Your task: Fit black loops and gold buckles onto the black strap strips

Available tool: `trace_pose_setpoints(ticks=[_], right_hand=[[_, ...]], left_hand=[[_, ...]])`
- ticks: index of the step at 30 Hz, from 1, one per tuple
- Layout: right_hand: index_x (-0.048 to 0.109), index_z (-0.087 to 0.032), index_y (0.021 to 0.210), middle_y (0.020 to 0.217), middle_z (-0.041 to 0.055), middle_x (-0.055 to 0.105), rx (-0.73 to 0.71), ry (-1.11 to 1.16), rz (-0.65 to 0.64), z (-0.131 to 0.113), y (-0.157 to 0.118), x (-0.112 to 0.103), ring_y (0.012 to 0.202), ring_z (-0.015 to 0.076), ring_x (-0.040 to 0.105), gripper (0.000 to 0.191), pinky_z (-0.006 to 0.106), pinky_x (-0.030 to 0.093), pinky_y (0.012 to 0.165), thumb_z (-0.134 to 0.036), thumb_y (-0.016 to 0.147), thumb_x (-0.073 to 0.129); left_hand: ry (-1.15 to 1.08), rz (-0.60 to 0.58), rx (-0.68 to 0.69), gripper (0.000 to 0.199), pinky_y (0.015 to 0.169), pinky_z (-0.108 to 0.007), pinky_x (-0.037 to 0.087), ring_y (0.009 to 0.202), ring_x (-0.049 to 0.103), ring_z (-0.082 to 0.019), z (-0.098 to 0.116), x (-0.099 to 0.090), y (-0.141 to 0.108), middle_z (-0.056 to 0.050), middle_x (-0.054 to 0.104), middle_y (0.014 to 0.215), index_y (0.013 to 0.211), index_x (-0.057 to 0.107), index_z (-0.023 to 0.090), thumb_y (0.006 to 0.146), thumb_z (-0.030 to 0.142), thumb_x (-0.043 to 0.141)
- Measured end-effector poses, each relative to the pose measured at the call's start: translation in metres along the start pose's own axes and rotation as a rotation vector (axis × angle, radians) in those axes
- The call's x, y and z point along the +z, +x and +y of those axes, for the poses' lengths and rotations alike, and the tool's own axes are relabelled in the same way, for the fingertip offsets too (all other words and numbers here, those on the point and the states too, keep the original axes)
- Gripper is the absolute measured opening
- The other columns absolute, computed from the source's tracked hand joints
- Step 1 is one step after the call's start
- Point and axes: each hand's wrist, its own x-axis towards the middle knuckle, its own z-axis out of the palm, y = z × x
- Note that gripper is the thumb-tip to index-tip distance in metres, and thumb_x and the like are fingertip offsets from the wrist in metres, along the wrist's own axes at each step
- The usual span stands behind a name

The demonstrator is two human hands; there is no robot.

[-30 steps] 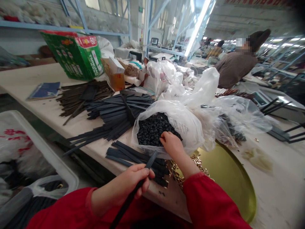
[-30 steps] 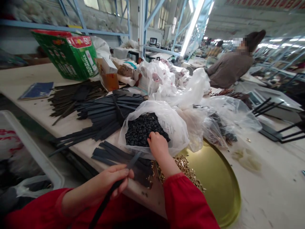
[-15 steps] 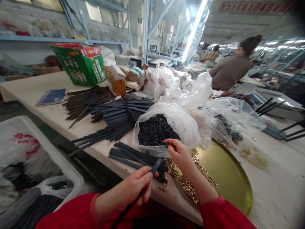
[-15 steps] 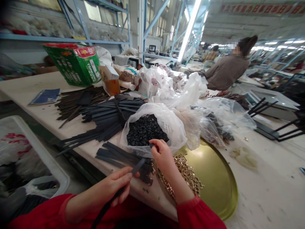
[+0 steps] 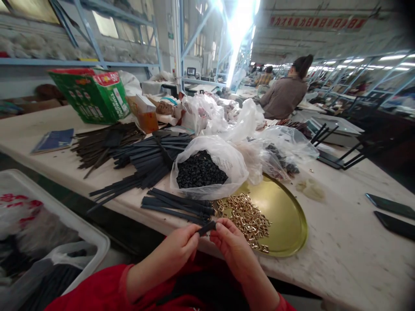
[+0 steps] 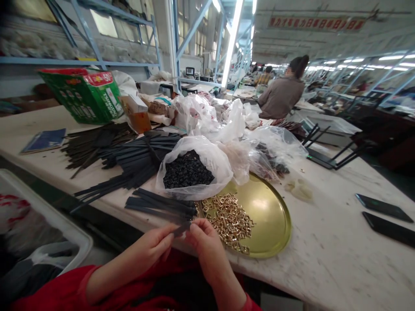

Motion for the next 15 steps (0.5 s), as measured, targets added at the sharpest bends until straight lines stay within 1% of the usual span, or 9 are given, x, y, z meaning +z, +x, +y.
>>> trace_pose_setpoints(ticks=[4,7,10,12,15], right_hand=[[0.059,-0.015,0.066,0.062,-0.0036,0.064,0.063,0.105,0.059,0.003,-0.002,-0.003,0.056,0.0063,0.058,0.032,0.017,0.049,0.059,-0.026,0.050,0.085],[0.060,-0.016,0.069,0.067,-0.0025,0.066,0.100,0.196,0.095,0.007,-0.002,-0.003,0.061,0.0073,0.060,0.035,0.018,0.049,0.060,-0.025,0.047,0.086],[0.061,-0.016,0.071,0.068,-0.0035,0.065,0.075,0.205,0.090,0.014,-0.004,-0.002,0.060,0.0068,0.057,0.031,0.016,0.046,0.056,-0.025,0.051,0.084],[0.061,-0.017,0.070,0.066,-0.0036,0.063,0.055,0.157,0.069,0.019,-0.006,-0.002,0.059,0.0073,0.056,0.028,0.017,0.044,0.055,-0.028,0.056,0.082],[0.059,-0.017,0.071,0.069,-0.0015,0.062,0.049,0.047,0.000,0.028,-0.009,-0.002,0.062,0.0100,0.055,0.027,0.022,0.044,0.060,-0.035,0.063,0.077]], left_hand=[[-0.067,-0.054,-0.097,0.032,0.036,-0.017,0.030,0.037,0.039,-0.010,-0.001,0.007,-0.004,0.005,0.045,0.049,0.099,0.052,0.015,0.084,0.032,0.030],[-0.071,-0.044,-0.125,0.028,0.035,-0.016,0.029,0.036,0.038,-0.009,-0.002,0.011,-0.006,0.005,0.046,0.052,0.095,0.051,0.015,0.084,0.031,0.031],[-0.035,-0.043,-0.105,0.027,0.036,-0.017,0.028,0.038,0.037,-0.010,-0.002,0.012,-0.007,0.006,0.042,0.050,0.089,0.051,0.016,0.086,0.033,0.030],[0.028,-0.044,-0.074,0.029,0.041,-0.019,0.031,0.042,0.041,-0.011,-0.002,0.011,-0.007,0.005,0.044,0.051,0.086,0.052,0.016,0.089,0.035,0.029],[0.185,0.014,0.004,0.028,0.055,-0.023,0.037,0.059,0.052,-0.015,-0.002,0.009,-0.006,-0.001,0.056,0.066,0.081,0.054,0.017,0.090,0.033,0.032]])
